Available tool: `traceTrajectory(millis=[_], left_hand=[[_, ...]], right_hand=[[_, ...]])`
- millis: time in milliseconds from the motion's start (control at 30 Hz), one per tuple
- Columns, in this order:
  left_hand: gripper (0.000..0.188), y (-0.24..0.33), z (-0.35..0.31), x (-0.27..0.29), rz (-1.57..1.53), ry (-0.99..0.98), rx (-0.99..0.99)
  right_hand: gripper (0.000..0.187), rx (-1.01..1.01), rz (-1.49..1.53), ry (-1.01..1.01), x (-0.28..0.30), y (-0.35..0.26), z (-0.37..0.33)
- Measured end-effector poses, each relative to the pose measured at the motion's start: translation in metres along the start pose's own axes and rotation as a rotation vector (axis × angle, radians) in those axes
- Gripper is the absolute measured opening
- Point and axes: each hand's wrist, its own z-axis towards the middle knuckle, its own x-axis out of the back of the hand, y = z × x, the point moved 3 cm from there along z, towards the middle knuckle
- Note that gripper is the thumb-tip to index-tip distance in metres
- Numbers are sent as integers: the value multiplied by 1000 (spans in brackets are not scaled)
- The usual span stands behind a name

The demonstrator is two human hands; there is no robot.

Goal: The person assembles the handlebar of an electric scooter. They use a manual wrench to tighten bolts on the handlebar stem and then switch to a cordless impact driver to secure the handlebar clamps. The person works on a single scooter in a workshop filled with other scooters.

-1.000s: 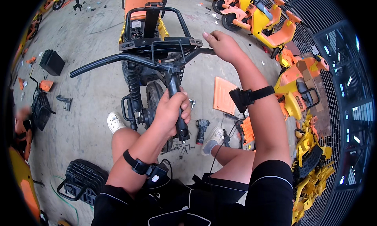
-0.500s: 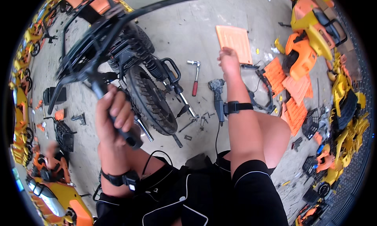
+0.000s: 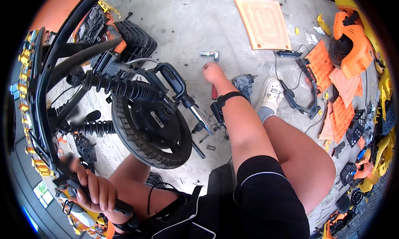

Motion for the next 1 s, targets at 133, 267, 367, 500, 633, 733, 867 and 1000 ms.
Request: traceTrajectory(millis=[133, 267, 367, 500, 633, 733, 867, 1000], left_hand=[[26, 2, 9, 6, -16, -104, 26], [31, 6, 20, 29, -52, -315, 65], [33, 8, 33, 27, -102, -440, 158], [63, -3, 46, 54, -356, -752, 263], [63, 11, 52, 56, -268, -625, 243], [62, 25, 44, 56, -169, -441, 205], [62, 32, 35, 50, -73, -241, 182], [62, 36, 31, 51, -17, -144, 182]], right_hand=[[27, 2, -51, -72, -28, 7, 32], [31, 116, -158, -128, -41, -26, 56], [33, 368, -264, -208, -60, -72, 72], [40, 692, -474, -311, -79, -117, 97], [45, 813, -648, -406, -108, -141, 124], [51, 868, -843, -572, -115, -160, 128], [49, 904, -894, -597, -132, -161, 139], [36, 956, -929, -567, -143, -148, 144]])
